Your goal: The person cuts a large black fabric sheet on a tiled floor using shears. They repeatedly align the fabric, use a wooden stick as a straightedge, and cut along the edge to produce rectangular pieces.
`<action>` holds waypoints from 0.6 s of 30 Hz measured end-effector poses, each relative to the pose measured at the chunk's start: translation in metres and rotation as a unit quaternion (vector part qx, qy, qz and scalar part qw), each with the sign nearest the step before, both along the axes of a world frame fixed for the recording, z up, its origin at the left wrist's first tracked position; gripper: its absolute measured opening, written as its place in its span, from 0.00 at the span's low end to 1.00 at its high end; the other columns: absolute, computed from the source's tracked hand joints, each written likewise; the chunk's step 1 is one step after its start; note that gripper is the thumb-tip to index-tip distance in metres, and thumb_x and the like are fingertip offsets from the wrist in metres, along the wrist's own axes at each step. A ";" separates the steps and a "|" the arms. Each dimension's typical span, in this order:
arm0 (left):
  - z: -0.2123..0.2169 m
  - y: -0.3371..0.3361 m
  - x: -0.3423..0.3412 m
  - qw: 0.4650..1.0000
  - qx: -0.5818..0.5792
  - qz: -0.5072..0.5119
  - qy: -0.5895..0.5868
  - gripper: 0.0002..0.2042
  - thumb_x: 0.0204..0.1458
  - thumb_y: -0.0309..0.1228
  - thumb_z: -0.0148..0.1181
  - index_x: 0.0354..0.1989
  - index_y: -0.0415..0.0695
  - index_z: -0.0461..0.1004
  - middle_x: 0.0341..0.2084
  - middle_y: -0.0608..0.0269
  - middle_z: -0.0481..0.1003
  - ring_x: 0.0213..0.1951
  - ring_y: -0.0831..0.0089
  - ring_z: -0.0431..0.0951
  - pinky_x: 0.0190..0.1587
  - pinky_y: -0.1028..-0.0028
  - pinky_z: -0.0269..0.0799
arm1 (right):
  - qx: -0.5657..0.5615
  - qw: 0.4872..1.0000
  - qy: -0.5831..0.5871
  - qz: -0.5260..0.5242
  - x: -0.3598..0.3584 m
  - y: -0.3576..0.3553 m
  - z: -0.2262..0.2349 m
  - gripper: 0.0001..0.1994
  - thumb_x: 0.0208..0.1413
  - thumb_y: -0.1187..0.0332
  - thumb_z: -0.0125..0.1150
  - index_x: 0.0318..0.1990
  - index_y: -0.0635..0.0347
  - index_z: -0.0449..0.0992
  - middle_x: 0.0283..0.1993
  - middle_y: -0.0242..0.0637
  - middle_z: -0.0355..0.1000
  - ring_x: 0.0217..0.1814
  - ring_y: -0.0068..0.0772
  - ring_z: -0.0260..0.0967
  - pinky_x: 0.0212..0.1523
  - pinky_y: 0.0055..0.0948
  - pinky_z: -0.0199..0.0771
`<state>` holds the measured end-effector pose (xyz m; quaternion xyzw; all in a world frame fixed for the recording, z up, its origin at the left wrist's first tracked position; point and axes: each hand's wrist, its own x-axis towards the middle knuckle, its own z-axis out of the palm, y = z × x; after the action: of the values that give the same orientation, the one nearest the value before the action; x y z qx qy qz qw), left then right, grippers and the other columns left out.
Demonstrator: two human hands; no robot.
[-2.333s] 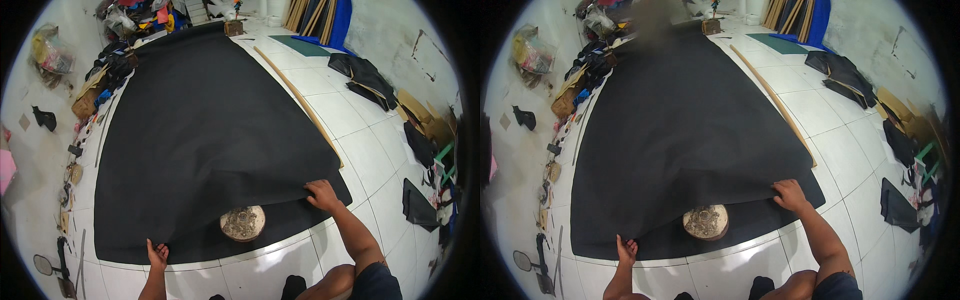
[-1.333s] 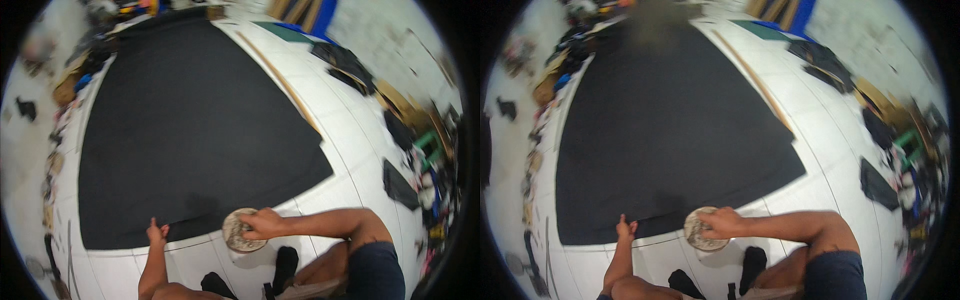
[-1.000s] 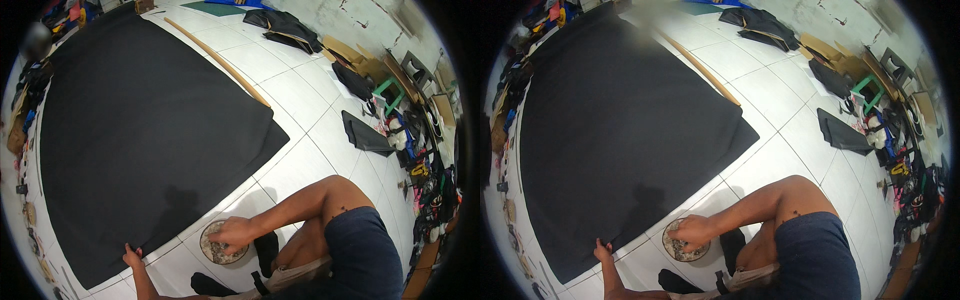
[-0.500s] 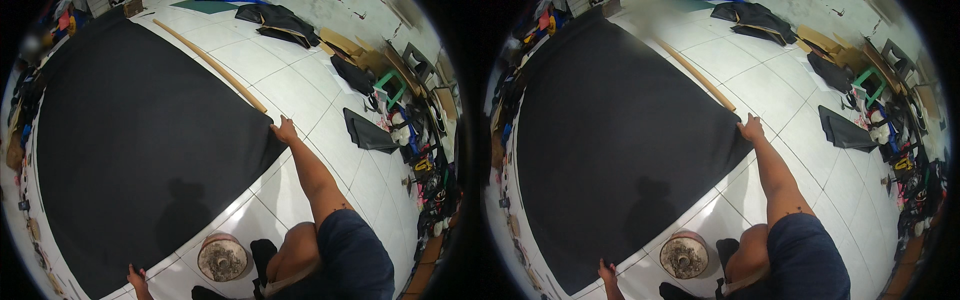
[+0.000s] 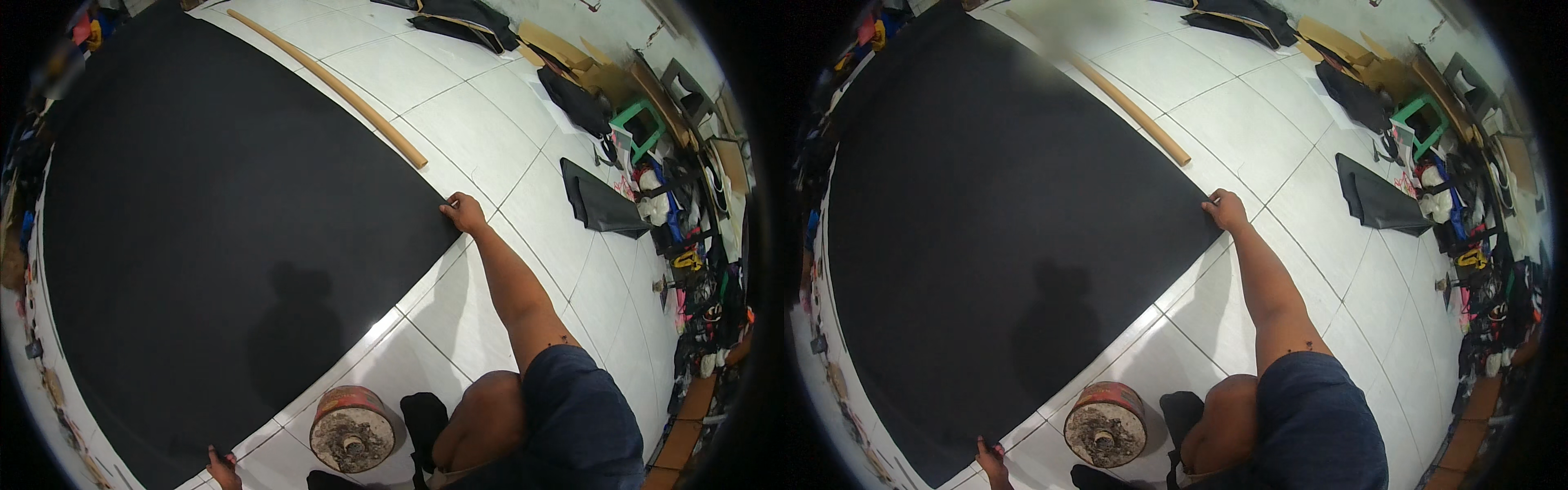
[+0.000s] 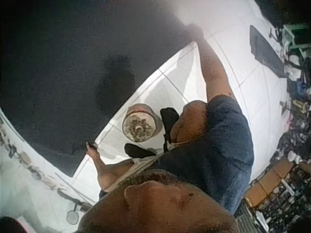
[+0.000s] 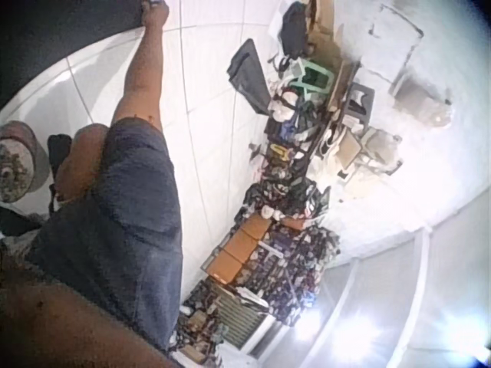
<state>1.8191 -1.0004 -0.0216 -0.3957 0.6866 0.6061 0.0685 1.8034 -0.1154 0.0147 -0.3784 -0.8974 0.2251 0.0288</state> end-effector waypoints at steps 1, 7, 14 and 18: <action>-0.001 0.000 0.002 1.000 -0.014 0.003 0.002 0.17 0.57 0.45 0.59 0.34 0.43 0.67 0.13 0.67 0.66 0.14 0.76 0.66 0.16 0.78 0.61 | 0.003 1.000 0.012 -0.003 -0.001 -0.003 -0.002 0.22 0.49 0.52 0.69 0.43 0.60 0.77 0.37 0.45 0.77 0.41 0.40 0.75 0.43 0.35 0.74; 0.009 0.006 0.004 1.000 0.015 -0.012 -0.007 0.17 0.56 0.47 0.60 0.30 0.46 0.66 0.13 0.69 0.65 0.14 0.79 0.66 0.15 0.80 0.59 | -0.065 0.997 0.018 -0.044 0.002 -0.001 -0.001 0.20 0.49 0.52 0.69 0.43 0.57 0.79 0.38 0.45 0.79 0.44 0.43 0.77 0.45 0.36 0.74; 0.016 0.018 0.004 0.999 -0.027 -0.030 -0.024 0.17 0.55 0.49 0.60 0.30 0.48 0.67 0.12 0.72 0.64 0.13 0.80 0.66 0.14 0.81 0.58 | -0.060 0.996 0.023 -0.065 0.002 0.000 -0.006 0.17 0.52 0.55 0.68 0.41 0.59 0.82 0.37 0.42 0.79 0.39 0.34 0.77 0.43 0.31 0.74; 0.025 0.022 0.003 0.997 -0.032 -0.051 -0.052 0.18 0.55 0.51 0.61 0.31 0.49 0.68 0.12 0.72 0.65 0.13 0.80 0.66 0.13 0.81 0.58 | -0.054 0.996 0.008 -0.077 -0.001 0.004 -0.007 0.15 0.51 0.55 0.68 0.39 0.55 0.83 0.39 0.43 0.79 0.42 0.41 0.77 0.45 0.36 0.75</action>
<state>1.8223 -0.9783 0.0038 -0.3935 0.7200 0.5583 0.1222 1.8024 -0.1115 0.0072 -0.4456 -0.8518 0.2734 0.0332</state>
